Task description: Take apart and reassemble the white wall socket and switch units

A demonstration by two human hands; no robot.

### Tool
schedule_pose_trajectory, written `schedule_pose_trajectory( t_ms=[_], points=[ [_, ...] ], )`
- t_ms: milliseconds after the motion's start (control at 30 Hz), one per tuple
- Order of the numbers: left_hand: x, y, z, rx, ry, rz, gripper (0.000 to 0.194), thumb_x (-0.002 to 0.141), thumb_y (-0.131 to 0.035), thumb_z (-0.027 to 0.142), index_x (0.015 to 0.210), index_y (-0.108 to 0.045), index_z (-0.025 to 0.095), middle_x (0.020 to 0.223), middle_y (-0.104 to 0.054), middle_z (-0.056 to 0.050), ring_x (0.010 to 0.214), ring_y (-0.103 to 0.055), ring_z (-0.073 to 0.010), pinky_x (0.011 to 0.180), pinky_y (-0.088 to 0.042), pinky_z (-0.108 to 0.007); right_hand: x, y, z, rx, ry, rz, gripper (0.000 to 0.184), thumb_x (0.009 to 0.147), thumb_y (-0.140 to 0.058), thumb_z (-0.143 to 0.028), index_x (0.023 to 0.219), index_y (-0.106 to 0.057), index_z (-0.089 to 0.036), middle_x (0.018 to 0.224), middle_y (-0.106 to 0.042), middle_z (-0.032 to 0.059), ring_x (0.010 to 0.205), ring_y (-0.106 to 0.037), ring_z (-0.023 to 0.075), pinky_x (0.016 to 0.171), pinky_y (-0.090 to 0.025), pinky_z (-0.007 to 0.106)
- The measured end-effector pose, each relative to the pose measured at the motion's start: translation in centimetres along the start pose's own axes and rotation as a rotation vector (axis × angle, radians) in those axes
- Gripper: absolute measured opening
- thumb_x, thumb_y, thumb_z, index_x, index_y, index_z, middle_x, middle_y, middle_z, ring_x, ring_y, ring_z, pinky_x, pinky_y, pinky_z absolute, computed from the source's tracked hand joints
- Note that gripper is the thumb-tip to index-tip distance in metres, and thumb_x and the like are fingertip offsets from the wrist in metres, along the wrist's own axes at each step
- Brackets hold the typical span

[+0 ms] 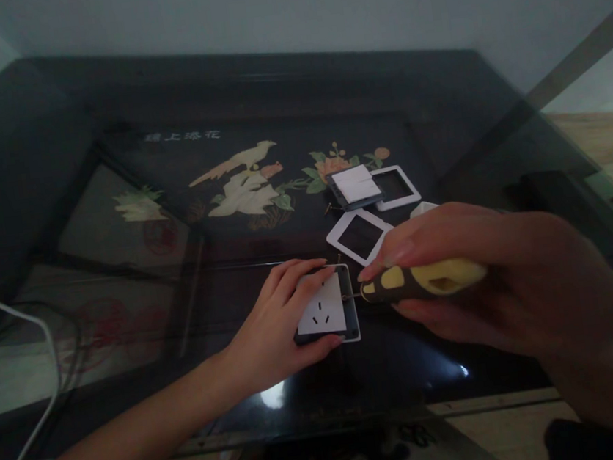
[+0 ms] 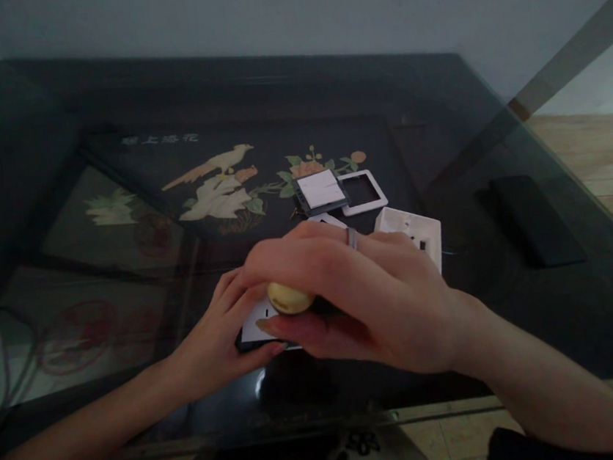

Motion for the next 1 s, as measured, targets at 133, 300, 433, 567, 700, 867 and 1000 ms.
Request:
schedule_pose_trajectory(
  t_ms=[133, 300, 433, 567, 700, 867, 1000],
  points=[
    [0.0, 0.1, 0.1, 0.016, 0.011, -0.01, 0.072, 0.083, -0.068, 0.038, 0.142, -0.03, 0.022, 0.139, -0.043, -0.012, 0.126, -0.035, -0.0317, 0.109, -0.038, -0.053, 0.0, -0.2, -0.2, 0.073, -0.086, 0.036, 0.023, 0.088, -0.064, -0.021, 0.111, -0.06, -0.022, 0.109, -0.074, 0.0037, 0.1, -0.071, 0.0145, 0.081, -0.058, 0.022],
    [-0.1, 0.0, 0.0, 0.024, 0.001, -0.003, 0.073, 0.083, -0.068, 0.039, 0.143, -0.03, 0.022, 0.14, -0.042, -0.013, 0.128, -0.034, -0.0323, 0.111, -0.036, -0.054, 0.3, -0.1, -0.5, -0.016, -0.111, 0.023, 0.023, 0.089, -0.063, -0.023, 0.112, -0.061, -0.022, 0.103, -0.075, 0.0018, 0.094, -0.072, 0.0143, 0.083, -0.058, 0.021],
    [-0.1, -0.1, 0.0, 0.007, 0.003, 0.004, 0.074, 0.082, -0.069, 0.038, 0.144, -0.031, 0.021, 0.14, -0.043, -0.013, 0.127, -0.035, -0.0317, 0.11, -0.037, -0.052, 0.0, -0.4, -0.4, -0.08, -0.065, 0.09, 0.017, 0.085, -0.07, -0.03, 0.099, -0.062, -0.026, 0.092, -0.074, -0.0002, 0.079, -0.072, 0.0144, 0.066, -0.059, 0.022],
    [-0.1, 0.0, 0.1, -0.007, 0.002, 0.007, 0.075, 0.081, -0.07, 0.038, 0.143, -0.032, 0.021, 0.141, -0.043, -0.013, 0.127, -0.036, -0.0322, 0.109, -0.037, -0.053, -0.5, -0.6, -0.2, -0.103, -0.073, 0.108, 0.023, 0.085, -0.069, -0.039, 0.101, -0.06, -0.024, 0.088, -0.072, 0.0021, 0.074, -0.071, 0.016, 0.059, -0.057, 0.025],
    [-0.1, 0.0, 0.0, 0.0, 0.0, 0.004, 0.077, 0.081, -0.071, 0.04, 0.143, -0.03, 0.021, 0.141, -0.043, -0.014, 0.128, -0.035, -0.0333, 0.108, -0.038, -0.055, -0.4, 0.0, -0.5, -0.055, -0.122, 0.068, 0.027, 0.093, -0.057, -0.029, 0.12, -0.055, -0.025, 0.115, -0.07, 0.0026, 0.101, -0.07, 0.0178, 0.083, -0.059, 0.025],
    [-0.1, 0.0, 0.0, 0.014, -0.001, 0.0, 0.074, 0.083, -0.068, 0.04, 0.143, -0.029, 0.021, 0.141, -0.042, -0.014, 0.128, -0.034, -0.0331, 0.109, -0.038, -0.056, -0.2, 0.6, -0.8, -0.07, -0.16, 0.054, 0.047, 0.088, -0.058, -0.013, 0.133, -0.047, -0.02, 0.124, -0.067, 0.0023, 0.102, -0.069, 0.0134, 0.089, -0.056, 0.017],
    [-0.1, 0.0, 0.0, 0.025, -0.008, -0.001, 0.074, 0.083, -0.068, 0.04, 0.143, -0.03, 0.02, 0.14, -0.042, -0.014, 0.127, -0.034, -0.0331, 0.109, -0.037, -0.055, -0.1, 0.2, -0.8, -0.078, -0.151, 0.006, 0.033, 0.091, -0.054, -0.012, 0.124, -0.053, -0.018, 0.12, -0.068, 0.0033, 0.111, -0.065, 0.0128, 0.094, -0.053, 0.018]
  ],
)
Point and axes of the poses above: each hand's wrist, its own x-axis towards the middle knuckle, its own y-axis out of the back of the hand, z = x × y, the point moved 2 cm from there along x, towards the middle knuckle
